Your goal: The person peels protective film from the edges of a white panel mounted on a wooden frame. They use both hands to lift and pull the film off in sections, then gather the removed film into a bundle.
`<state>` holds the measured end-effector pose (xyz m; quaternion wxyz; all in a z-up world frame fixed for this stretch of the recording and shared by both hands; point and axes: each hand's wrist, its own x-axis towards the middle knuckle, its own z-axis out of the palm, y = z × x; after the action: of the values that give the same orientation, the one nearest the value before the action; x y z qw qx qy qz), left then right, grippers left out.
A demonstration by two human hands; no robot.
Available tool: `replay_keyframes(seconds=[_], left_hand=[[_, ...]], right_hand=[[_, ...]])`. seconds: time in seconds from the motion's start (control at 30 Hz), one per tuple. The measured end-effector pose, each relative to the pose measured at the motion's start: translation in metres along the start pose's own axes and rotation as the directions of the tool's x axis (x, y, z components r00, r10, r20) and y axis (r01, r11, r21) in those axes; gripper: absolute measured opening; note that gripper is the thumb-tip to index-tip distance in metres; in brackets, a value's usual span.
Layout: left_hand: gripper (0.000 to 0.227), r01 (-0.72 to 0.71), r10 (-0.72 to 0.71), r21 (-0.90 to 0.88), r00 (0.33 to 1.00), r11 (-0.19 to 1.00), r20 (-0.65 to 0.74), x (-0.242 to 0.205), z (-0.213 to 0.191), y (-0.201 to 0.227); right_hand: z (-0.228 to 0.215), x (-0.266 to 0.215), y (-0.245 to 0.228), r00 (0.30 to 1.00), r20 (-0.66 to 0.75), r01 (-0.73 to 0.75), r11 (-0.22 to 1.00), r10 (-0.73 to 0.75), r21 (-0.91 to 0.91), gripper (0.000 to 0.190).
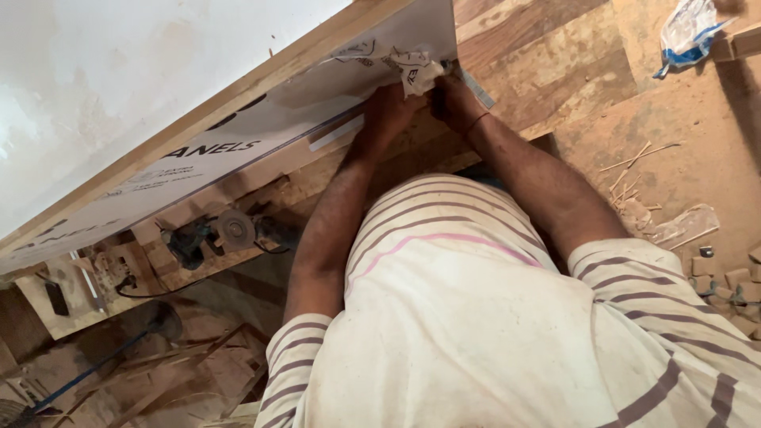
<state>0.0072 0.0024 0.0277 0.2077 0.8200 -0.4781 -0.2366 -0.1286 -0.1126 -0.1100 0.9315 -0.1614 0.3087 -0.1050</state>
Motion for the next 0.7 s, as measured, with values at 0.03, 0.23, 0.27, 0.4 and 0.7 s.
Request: replay_keyframes(seconds=[0.03,0.23,0.27,0.4,0.7], left_hand=[[0.050,-0.007,0.006,0.027,1.000,1.000,0.018,0.001,-0.003,0.003],[0.042,-0.008,0.001,0.108,0.998,0.994,0.066,-0.003,-0.025,0.012],[0.043,-0.023,0.016,0.088,0.997,0.996,0.072,-0.005,-0.028,0.014],[0.039,-0.082,0.075,0.093,0.994,0.992,0.082,-0.009,-0.046,0.023],[0.035,0.005,-0.058,0.184,0.957,0.983,0.285,0.000,-0.083,0.029]], right_hand=[[0.002,-0.003,0.001,0.999,-0.031,0.034,0.999,-0.035,-0.027,0.017],[0.033,-0.029,0.000,0.989,-0.038,0.135,0.985,-0.139,-0.108,0.008],[0.038,-0.033,0.000,0.987,-0.035,0.152,0.985,-0.155,-0.079,0.007],[0.047,-0.042,0.004,0.969,-0.201,0.118,0.986,-0.140,-0.118,0.007],[-0.001,-0.025,0.047,0.962,0.251,0.271,0.340,-0.104,-0.900,0.020]])
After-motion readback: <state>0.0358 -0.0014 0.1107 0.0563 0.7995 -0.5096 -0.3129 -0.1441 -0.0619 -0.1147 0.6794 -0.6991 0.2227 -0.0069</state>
